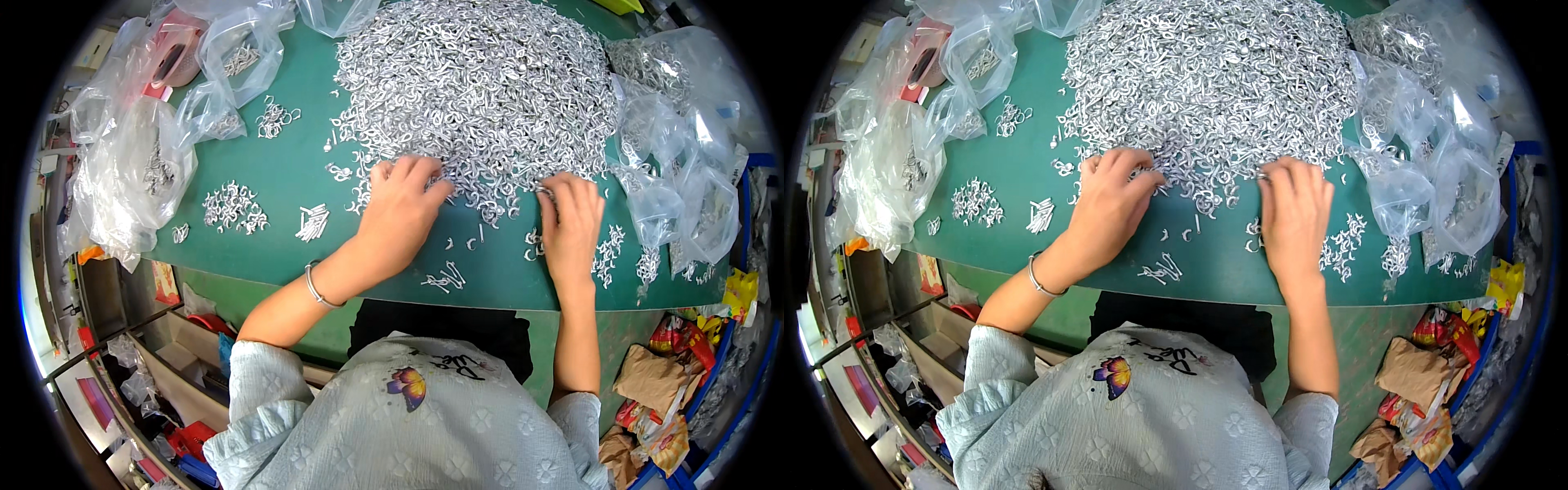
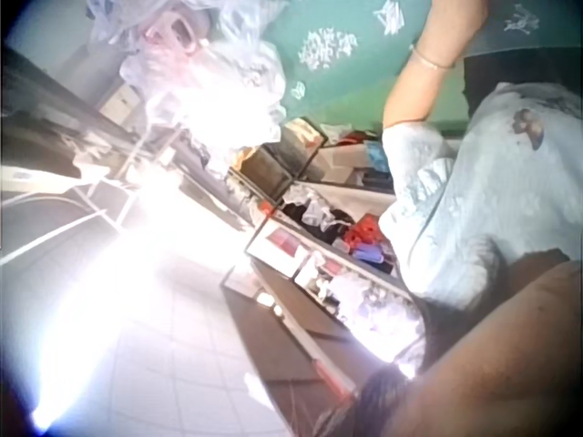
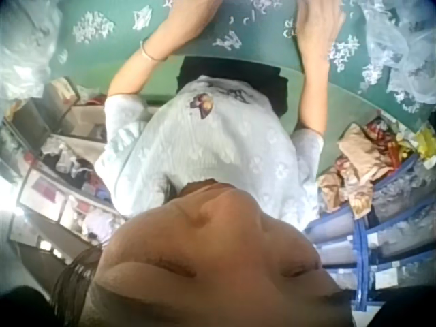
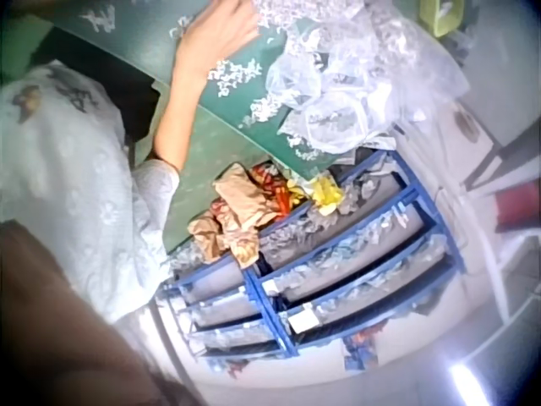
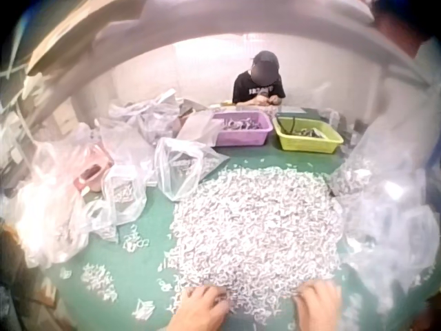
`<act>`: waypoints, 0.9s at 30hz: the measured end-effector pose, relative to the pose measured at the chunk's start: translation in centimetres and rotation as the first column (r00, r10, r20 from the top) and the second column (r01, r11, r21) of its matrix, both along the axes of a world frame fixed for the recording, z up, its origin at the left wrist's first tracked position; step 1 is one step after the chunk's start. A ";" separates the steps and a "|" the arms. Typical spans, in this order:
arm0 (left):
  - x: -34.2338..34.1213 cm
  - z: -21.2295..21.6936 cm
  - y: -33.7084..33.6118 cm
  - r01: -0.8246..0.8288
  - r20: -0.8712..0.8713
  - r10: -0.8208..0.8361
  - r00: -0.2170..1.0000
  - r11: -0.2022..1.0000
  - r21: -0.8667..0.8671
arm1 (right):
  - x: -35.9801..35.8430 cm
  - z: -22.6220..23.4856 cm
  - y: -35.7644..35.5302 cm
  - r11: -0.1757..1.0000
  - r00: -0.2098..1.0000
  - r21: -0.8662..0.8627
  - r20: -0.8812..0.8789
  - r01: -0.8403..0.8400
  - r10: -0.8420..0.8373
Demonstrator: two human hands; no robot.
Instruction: The person sorts through a large pile of small silver-colored metal components on a green workbench, picking up individual pieces by hand and placing them into separate piles or nearby containers.
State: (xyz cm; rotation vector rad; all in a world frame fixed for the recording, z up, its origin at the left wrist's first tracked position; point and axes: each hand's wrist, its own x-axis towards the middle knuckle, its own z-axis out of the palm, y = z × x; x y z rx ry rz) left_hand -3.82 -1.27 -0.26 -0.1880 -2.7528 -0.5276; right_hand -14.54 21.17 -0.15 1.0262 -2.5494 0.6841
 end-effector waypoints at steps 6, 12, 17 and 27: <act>0.2 1.2 0.8 0.117 0.018 -0.124 0.992 0.965 0.234 | 2.6 1.1 -1.6 0.977 0.966 -0.042 0.146 -0.210 0.214; 1.1 -0.2 -0.5 0.103 0.075 -0.104 0.992 0.995 0.010 | 1.0 -0.1 -1.0 0.991 0.990 0.033 0.063 -0.128 0.126; 0.9 0.1 0.2 0.091 0.027 -0.095 0.995 0.989 0.121 | 0.4 0.7 -0.6 1.000 1.000 -0.021 0.010 0.015 -0.015; 0.6 -0.1 -0.5 0.218 0.004 -0.218 0.976 0.976 0.020 | 2.1 1.6 -0.1 0.995 0.987 -0.089 0.156 -0.035 0.049</act>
